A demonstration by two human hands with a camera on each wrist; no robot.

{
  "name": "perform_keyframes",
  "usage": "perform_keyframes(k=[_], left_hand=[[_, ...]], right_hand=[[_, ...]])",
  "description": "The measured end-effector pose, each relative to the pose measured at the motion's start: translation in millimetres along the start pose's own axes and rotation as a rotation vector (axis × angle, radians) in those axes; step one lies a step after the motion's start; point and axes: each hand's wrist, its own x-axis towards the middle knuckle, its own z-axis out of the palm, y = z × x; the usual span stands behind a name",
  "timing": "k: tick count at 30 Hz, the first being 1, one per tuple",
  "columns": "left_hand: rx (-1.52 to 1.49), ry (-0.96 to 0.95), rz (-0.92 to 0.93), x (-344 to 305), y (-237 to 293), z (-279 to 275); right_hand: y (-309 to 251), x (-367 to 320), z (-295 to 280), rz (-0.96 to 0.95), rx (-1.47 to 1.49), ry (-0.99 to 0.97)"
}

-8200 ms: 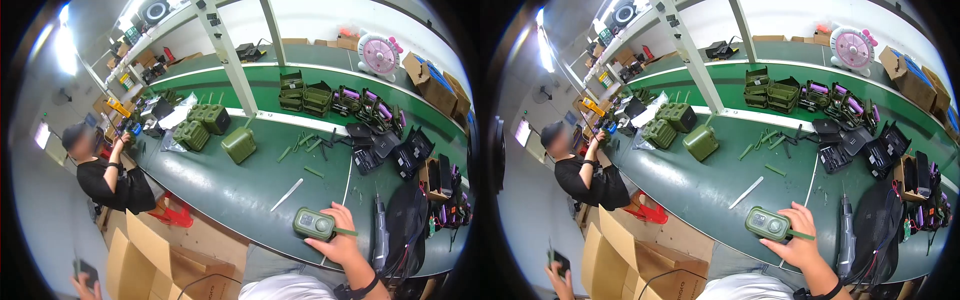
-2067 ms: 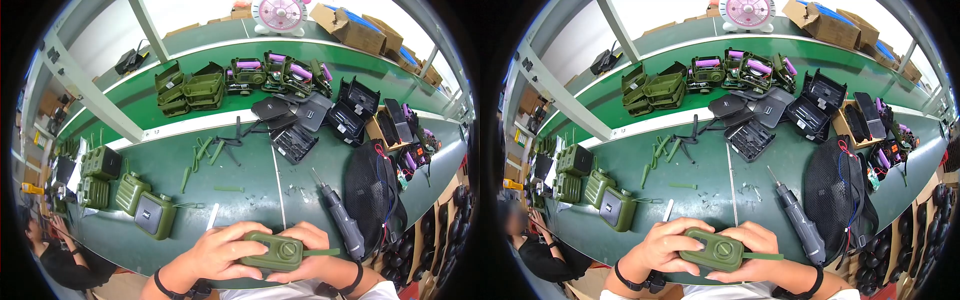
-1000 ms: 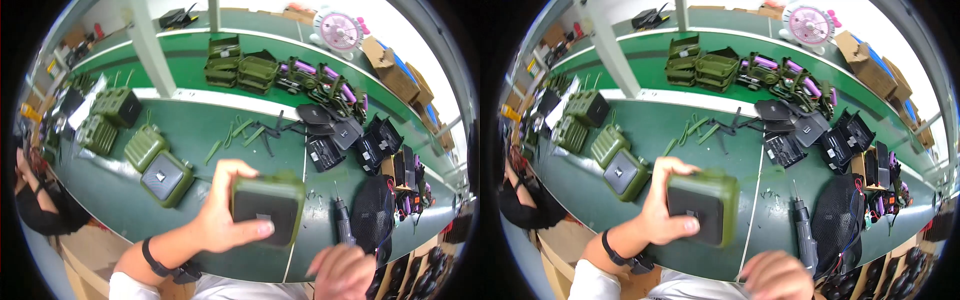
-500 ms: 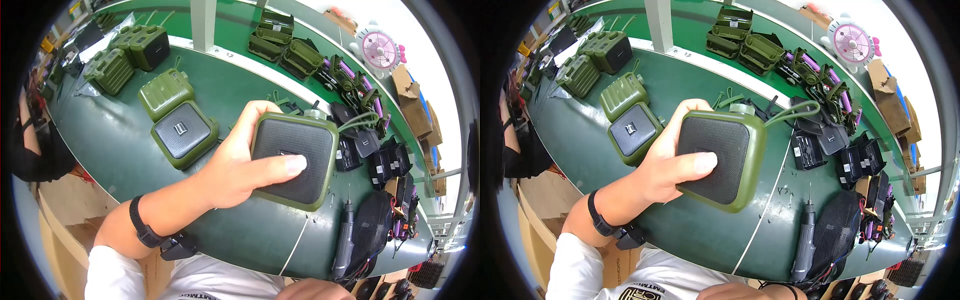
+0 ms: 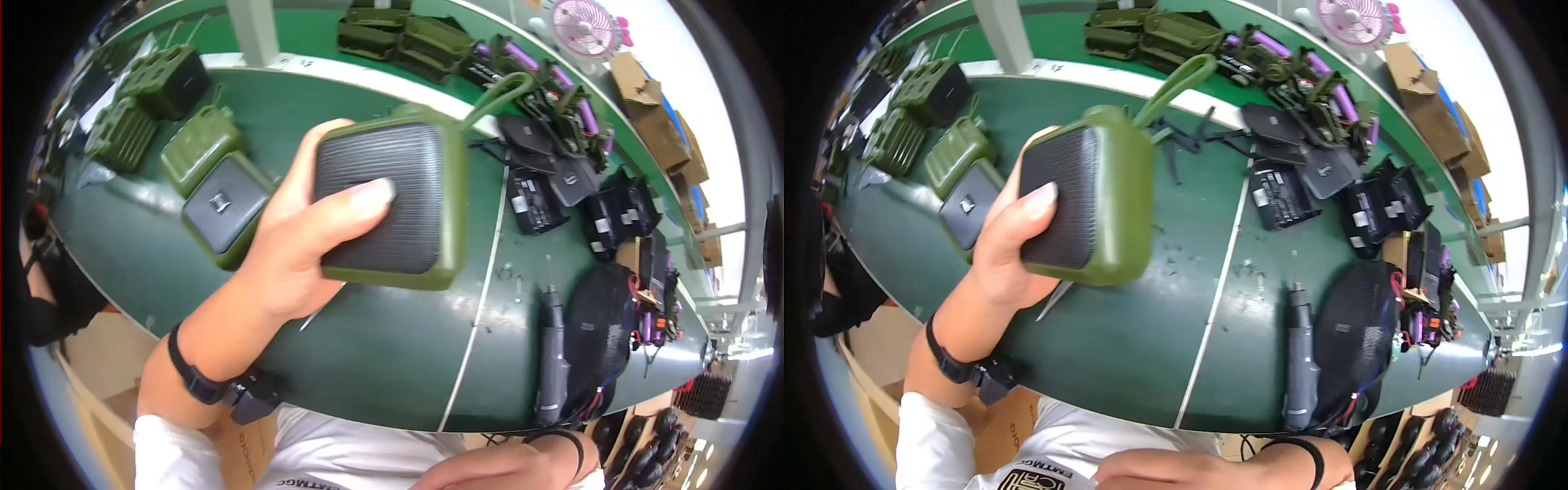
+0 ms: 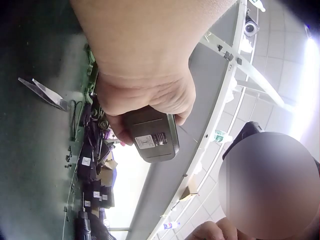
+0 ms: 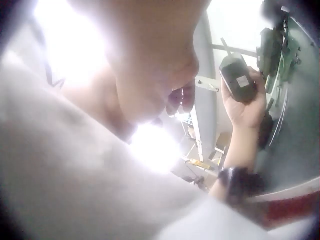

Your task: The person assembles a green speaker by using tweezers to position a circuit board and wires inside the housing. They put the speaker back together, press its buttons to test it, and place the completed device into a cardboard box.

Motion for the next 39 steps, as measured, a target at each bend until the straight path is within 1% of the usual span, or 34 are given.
perform_keyframes(k=[1,2,4,5,6,8,10,12,14,15,16,17,18,19,20,22,23,24,26,27,28,30,31,32,34,36,38,39], left_hand=[[0.01,0.019,0.009,-1,0,-2],[0.021,0.037,0.021,-1,-1,-2],[0.038,0.005,0.009,2,-1,1],[0.04,0.013,0.007,-1,1,-2],[0.037,0.017,0.007,-3,1,-4],[0.04,0.045,0.057,-5,-4,-2],[0.068,0.003,-0.04,-2,0,2],[0.046,0.027,0.04,-3,-7,2],[0.062,0.068,0.026,-3,-3,-1],[0.073,0.073,-0.001,-3,2,-1],[0.054,0.06,-0.048,-1,2,0],[0.049,0.063,-0.014,-1,-1,-1],[0.068,0.063,0.007,-2,-3,-1],[0.083,0.042,0.015,-2,-4,-2],[0.096,0.024,0.024,-1,-7,-3],[0.099,0.036,-0.003,-2,-2,-2],[0.094,0.007,-0.017,-2,0,-2],[0.114,0.016,-0.005,-1,0,-5],[0.159,0.048,0.023,-2,-3,-7],[0.135,0.057,0.044,-1,-4,-2],[0.144,0.05,0.022,1,-4,-2],[0.113,0.033,0.021,0,-4,1],[0.202,-0.018,0.014,2,-4,-5],[0.325,-0.057,0.033,3,-3,-6],[0.394,-0.061,0.032,0,-1,-1],[0.516,-0.097,0.091,-3,-2,3],[0.608,-0.158,0.191,-2,-4,2],[0.643,-0.157,0.215,-3,-7,0]], right_hand=[[-5,4,2,0.059,-0.065,0.07],[-2,7,-4,0.037,-0.087,0.06],[-4,8,-6,0.031,0.01,-0.098],[-3,11,-10,-0.002,-0.061,-0.153],[0,11,-5,0.006,-0.045,-0.127],[3,11,-4,-0.091,-0.317,-0.046],[-11,16,-11,0.073,-0.33,-0.111],[4,5,-14,-0.22,-0.66,-0.016],[-24,16,-20,-0.003,-0.703,-0.022],[-27,26,-44,0.061,-0.59,-0.271],[-23,17,-30,0.066,-0.568,-0.262],[-9,23,-3,-0.037,-0.668,-0.038],[7,23,9,-0.134,-0.782,0.182],[24,6,-17,-0.418,-0.834,-0.163],[25,3,-15,-0.39,-0.866,-0.169],[29,4,5,-0.414,-0.885,-0.015],[31,-27,10,-0.435,-0.983,-0.196],[23,-20,2,-0.451,-0.968,-0.181],[-3,9,-12,-0.165,-0.765,-0.175],[-10,8,-9,-0.067,-0.785,-0.088],[-16,14,-13,-0.083,-0.769,-0.079],[-28,25,-29,0.212,-0.731,-0.126],[-10,21,-56,-0.04,-0.625,-0.29],[22,13,-65,-0.313,-0.64,-0.194],[1,13,-57,0.175,-0.553,-0.185],[28,-5,-52,0.218,-0.549,-0.136],[54,-14,-35,0.305,-0.549,0.145],[69,-25,-33,0.296,-0.522,0.22]])
